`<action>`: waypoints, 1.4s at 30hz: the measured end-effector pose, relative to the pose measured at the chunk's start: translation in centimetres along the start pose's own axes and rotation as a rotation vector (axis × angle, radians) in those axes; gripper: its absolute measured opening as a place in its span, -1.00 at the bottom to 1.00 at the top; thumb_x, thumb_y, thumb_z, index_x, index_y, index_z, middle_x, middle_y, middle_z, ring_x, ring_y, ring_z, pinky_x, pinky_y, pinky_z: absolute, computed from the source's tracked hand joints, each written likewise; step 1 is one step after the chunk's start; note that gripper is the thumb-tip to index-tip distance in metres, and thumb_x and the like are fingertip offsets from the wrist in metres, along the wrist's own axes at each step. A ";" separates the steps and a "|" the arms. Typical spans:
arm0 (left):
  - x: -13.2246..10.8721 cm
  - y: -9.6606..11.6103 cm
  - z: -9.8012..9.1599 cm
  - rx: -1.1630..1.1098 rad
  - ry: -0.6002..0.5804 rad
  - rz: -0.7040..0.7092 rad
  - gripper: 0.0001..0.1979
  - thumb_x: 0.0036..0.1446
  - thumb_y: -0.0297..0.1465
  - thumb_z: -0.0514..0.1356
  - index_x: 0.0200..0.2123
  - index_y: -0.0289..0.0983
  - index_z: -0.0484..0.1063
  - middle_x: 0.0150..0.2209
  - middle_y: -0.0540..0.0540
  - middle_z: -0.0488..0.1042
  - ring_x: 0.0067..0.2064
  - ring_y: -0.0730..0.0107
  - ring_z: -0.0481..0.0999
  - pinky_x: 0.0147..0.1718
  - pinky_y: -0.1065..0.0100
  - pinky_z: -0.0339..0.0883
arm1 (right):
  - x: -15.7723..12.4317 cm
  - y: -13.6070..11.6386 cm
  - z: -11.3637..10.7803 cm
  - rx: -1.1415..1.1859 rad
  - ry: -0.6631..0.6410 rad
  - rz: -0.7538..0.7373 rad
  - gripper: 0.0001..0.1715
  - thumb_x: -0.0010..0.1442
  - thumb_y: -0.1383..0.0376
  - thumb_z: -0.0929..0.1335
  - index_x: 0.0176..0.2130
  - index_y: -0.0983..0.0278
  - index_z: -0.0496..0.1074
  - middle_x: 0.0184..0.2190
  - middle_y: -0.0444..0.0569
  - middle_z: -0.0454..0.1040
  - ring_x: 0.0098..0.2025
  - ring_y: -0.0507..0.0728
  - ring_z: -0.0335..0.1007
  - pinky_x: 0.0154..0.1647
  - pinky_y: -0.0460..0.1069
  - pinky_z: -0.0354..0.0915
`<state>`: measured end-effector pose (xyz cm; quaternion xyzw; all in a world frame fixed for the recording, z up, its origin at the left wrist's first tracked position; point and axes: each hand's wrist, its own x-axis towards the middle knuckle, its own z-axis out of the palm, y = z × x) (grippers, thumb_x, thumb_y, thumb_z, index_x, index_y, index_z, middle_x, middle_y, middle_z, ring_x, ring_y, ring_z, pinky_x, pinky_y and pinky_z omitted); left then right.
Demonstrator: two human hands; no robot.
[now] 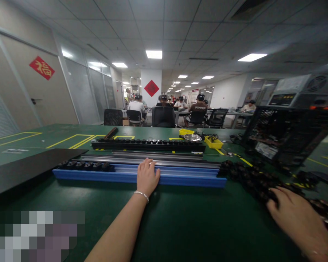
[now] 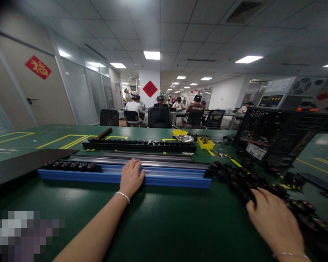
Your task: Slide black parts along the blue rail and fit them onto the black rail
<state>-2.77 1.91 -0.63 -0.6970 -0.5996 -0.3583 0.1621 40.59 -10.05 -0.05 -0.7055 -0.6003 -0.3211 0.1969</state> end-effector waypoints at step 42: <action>0.8 -7.5 -1.3 0.058 0.217 -0.971 -0.61 -0.04 -0.29 0.15 -0.11 -0.31 0.35 0.23 -0.40 -0.03 0.29 -0.16 -0.14 0.10 -0.19 -0.07 | 5.2 -14.0 7.4 0.321 -0.234 0.024 -0.36 0.24 0.05 0.01 0.08 0.23 0.35 0.13 0.08 0.29 0.13 0.20 0.15 0.12 0.14 0.08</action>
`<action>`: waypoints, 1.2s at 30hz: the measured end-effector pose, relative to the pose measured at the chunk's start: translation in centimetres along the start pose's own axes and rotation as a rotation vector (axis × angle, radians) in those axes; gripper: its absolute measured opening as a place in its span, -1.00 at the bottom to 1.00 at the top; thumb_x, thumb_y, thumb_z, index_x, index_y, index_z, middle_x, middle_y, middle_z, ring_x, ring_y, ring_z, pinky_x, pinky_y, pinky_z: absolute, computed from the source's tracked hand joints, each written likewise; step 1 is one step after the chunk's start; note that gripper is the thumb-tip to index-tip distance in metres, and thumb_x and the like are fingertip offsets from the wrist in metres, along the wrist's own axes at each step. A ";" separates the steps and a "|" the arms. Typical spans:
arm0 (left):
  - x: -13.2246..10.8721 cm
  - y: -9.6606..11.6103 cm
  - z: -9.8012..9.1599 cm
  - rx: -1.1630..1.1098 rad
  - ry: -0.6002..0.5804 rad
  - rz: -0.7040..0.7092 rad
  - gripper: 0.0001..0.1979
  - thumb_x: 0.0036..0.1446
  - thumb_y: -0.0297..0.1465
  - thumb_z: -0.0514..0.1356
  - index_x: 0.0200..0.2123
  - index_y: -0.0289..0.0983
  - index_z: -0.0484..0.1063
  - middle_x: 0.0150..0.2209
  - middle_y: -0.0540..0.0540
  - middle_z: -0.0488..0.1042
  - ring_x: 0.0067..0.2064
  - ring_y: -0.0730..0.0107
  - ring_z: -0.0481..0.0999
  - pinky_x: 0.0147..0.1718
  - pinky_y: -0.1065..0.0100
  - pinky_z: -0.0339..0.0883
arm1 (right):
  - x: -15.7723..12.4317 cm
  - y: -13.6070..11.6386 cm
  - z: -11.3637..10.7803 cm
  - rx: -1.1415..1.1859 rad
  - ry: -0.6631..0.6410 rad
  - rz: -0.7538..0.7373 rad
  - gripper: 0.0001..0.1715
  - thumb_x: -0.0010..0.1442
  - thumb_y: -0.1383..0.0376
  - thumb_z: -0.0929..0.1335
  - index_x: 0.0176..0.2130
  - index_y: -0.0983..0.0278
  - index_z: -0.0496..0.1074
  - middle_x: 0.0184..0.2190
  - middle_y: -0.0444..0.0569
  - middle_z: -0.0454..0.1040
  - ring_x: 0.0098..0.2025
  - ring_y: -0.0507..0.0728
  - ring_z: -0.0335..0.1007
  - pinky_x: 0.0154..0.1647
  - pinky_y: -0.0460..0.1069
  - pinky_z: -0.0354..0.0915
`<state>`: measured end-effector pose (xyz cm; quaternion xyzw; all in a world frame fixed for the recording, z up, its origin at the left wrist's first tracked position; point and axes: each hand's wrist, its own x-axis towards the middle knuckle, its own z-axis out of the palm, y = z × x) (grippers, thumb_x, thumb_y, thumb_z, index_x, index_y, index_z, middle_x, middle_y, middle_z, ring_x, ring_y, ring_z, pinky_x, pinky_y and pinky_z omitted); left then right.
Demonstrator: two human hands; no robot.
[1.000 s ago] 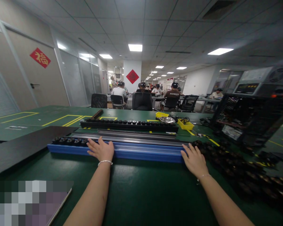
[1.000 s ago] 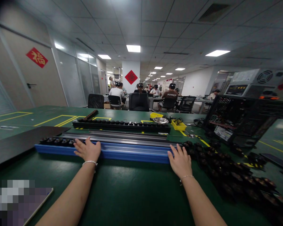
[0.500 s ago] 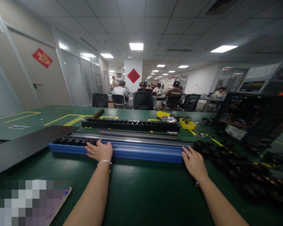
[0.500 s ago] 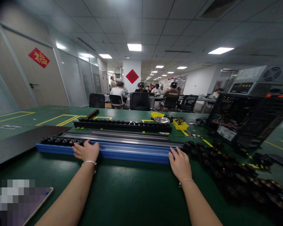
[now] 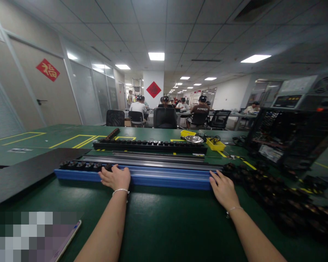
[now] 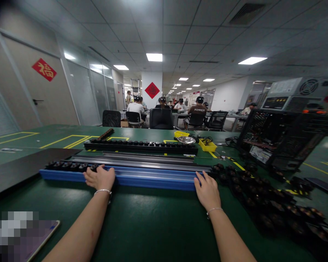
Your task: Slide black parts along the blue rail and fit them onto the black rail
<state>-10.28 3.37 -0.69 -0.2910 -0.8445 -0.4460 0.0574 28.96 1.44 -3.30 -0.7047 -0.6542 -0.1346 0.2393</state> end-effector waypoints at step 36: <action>0.1 -0.4 0.5 -0.093 0.144 -0.039 -0.46 0.00 -0.34 0.10 0.07 -0.39 0.11 0.11 -0.43 0.19 0.25 -0.02 0.01 0.15 -0.04 -0.05 | 0.0 0.1 -0.1 0.025 -0.036 0.026 -0.35 0.24 0.02 0.00 0.09 0.20 0.34 0.15 0.07 0.25 0.13 0.21 0.14 0.10 0.14 0.10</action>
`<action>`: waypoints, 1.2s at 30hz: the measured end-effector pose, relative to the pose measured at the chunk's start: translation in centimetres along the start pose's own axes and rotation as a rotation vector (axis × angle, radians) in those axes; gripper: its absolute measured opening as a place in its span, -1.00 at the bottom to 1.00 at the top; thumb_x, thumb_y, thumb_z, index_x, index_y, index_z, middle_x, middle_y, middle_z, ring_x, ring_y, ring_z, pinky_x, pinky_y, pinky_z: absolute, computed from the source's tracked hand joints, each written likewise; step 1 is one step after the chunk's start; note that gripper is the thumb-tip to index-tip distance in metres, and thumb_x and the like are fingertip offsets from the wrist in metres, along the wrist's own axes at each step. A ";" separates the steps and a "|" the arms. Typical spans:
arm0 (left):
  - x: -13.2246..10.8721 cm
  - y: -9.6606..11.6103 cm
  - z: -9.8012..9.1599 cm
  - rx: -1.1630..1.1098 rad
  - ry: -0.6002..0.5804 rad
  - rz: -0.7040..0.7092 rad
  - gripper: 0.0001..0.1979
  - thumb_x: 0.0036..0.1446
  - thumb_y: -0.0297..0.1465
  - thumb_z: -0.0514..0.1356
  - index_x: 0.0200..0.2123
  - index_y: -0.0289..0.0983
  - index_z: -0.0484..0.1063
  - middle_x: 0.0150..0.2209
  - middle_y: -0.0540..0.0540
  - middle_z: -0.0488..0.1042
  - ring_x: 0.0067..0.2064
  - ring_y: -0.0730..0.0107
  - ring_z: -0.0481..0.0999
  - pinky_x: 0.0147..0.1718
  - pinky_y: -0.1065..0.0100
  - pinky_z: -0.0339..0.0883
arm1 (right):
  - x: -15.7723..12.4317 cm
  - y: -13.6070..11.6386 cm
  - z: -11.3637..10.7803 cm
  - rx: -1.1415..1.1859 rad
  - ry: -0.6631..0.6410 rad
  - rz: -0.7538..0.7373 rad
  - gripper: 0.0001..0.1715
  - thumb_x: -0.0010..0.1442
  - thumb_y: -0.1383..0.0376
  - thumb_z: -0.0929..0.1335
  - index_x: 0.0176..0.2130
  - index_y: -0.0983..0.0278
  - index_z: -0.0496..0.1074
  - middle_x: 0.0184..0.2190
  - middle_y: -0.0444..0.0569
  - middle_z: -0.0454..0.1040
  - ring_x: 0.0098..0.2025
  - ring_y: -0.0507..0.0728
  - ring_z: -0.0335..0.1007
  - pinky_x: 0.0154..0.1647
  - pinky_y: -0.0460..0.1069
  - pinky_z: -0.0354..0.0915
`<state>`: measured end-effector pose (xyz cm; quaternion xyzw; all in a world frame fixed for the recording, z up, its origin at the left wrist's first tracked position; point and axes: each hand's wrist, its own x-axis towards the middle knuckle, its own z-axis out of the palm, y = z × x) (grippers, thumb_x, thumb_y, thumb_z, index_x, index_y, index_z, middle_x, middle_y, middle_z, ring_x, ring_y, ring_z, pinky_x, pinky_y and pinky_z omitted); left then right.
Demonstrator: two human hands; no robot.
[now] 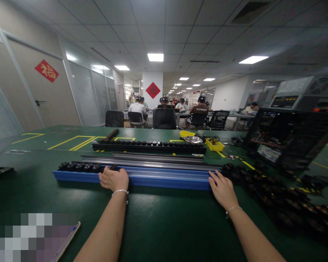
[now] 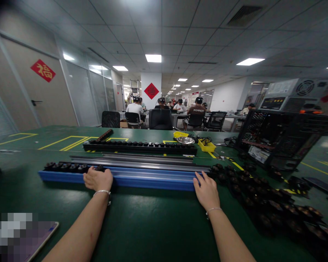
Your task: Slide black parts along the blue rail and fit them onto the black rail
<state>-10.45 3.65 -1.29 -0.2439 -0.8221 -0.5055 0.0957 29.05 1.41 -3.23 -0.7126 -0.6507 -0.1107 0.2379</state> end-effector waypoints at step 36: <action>-0.2 0.7 -0.7 0.030 -0.022 0.045 -0.58 -0.04 -0.37 0.14 -0.06 -0.35 0.29 -0.03 -0.32 0.36 0.10 0.00 0.25 0.03 0.03 0.10 | 0.1 0.3 0.6 -0.023 0.022 -0.034 -0.37 0.24 0.06 0.02 0.09 0.22 0.34 0.15 0.09 0.26 0.14 0.20 0.14 0.10 0.13 0.09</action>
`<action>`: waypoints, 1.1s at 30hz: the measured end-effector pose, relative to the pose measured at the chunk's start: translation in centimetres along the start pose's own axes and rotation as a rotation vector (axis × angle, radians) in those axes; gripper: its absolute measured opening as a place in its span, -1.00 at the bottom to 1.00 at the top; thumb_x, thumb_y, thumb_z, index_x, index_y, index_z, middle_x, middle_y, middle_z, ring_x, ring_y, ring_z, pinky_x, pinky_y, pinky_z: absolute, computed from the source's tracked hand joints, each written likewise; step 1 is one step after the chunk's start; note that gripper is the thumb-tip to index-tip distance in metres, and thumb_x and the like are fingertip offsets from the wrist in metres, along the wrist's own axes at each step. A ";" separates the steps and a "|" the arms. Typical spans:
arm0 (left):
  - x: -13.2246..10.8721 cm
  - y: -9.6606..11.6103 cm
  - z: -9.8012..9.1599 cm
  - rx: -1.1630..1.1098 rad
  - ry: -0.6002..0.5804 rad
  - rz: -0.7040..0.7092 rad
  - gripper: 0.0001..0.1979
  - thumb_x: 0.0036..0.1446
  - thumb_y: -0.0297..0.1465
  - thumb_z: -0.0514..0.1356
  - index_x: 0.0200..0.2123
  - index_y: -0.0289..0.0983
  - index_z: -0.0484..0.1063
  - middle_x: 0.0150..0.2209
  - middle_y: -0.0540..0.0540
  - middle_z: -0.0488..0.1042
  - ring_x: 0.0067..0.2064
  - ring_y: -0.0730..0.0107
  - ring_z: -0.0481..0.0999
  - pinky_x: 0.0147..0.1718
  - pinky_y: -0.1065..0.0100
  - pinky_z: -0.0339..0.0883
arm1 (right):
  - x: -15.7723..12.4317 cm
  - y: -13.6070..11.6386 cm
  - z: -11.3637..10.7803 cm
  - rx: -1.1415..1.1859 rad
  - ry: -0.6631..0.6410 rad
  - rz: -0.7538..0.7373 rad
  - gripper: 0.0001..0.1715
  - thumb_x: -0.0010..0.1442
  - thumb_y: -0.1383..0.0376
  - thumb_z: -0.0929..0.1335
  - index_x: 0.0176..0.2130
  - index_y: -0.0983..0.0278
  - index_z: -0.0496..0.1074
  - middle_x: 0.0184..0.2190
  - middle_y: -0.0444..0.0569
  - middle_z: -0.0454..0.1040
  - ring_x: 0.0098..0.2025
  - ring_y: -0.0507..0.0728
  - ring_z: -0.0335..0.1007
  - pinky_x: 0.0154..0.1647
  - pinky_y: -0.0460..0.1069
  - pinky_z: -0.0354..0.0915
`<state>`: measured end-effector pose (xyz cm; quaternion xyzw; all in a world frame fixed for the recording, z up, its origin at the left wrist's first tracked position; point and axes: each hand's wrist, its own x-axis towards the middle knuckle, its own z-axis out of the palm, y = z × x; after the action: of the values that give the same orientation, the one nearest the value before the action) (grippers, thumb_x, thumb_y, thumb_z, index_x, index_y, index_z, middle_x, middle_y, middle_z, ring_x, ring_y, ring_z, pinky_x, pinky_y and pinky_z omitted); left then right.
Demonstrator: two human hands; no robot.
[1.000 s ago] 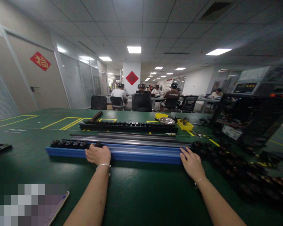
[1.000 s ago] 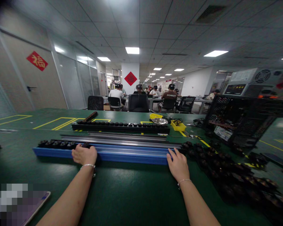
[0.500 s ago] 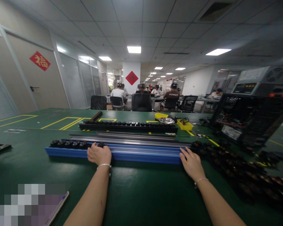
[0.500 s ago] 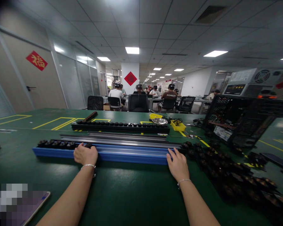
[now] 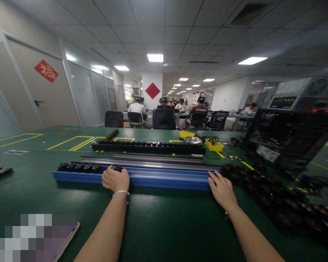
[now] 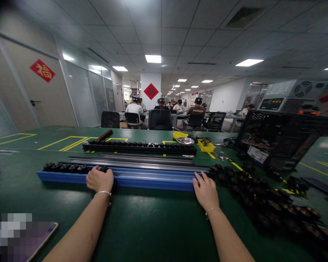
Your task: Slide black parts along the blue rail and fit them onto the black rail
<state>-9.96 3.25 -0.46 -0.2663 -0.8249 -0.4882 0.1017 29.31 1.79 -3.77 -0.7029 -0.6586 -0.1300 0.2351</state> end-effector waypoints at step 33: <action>-0.1 0.5 -0.8 0.024 -0.089 0.048 -0.59 -0.04 -0.34 0.14 -0.08 -0.35 0.34 -0.09 -0.29 0.43 0.02 0.03 0.33 -0.02 0.10 0.13 | 0.0 -0.3 -0.2 0.009 0.000 -0.004 -0.38 0.24 0.07 0.02 0.09 0.25 0.34 0.15 0.11 0.25 0.14 0.19 0.13 0.11 0.12 0.08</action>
<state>-9.67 2.74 0.22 -0.3061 -0.8277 -0.4634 0.0796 29.08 1.67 -3.57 -0.7006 -0.6604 -0.1276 0.2382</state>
